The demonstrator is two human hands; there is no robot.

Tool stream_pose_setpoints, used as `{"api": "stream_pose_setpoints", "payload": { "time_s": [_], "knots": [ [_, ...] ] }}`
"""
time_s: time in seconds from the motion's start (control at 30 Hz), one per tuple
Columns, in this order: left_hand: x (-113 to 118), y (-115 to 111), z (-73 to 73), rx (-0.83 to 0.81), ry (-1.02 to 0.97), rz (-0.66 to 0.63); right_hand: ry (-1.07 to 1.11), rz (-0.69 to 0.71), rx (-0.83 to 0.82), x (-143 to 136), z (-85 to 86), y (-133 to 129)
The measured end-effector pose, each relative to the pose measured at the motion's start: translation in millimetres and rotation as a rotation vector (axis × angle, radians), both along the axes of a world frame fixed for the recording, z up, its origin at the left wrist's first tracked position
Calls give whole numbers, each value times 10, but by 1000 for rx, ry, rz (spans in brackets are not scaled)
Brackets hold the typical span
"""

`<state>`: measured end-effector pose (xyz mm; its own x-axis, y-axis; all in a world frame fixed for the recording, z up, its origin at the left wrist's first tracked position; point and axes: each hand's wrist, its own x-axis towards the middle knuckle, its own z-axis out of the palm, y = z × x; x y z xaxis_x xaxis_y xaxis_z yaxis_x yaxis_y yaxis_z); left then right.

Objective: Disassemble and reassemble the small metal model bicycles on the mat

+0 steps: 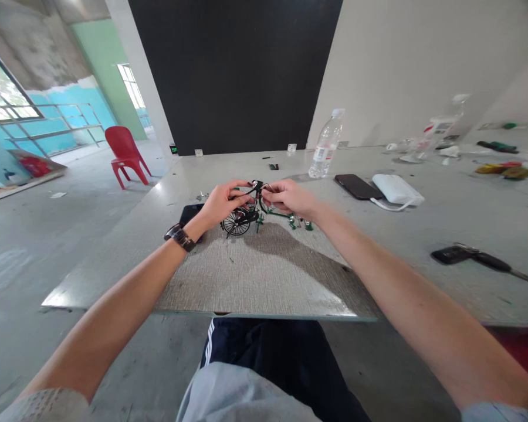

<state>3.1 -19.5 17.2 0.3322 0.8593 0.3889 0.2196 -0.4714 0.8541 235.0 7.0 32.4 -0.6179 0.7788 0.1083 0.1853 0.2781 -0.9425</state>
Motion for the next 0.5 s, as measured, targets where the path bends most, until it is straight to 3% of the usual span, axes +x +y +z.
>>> {"api": "stream_pose_setpoints", "payload": {
  "time_s": [0.5],
  "knots": [
    [-24,-60,63,0,3,-95,97,41,-134,25,-12,-25]
  ]
}}
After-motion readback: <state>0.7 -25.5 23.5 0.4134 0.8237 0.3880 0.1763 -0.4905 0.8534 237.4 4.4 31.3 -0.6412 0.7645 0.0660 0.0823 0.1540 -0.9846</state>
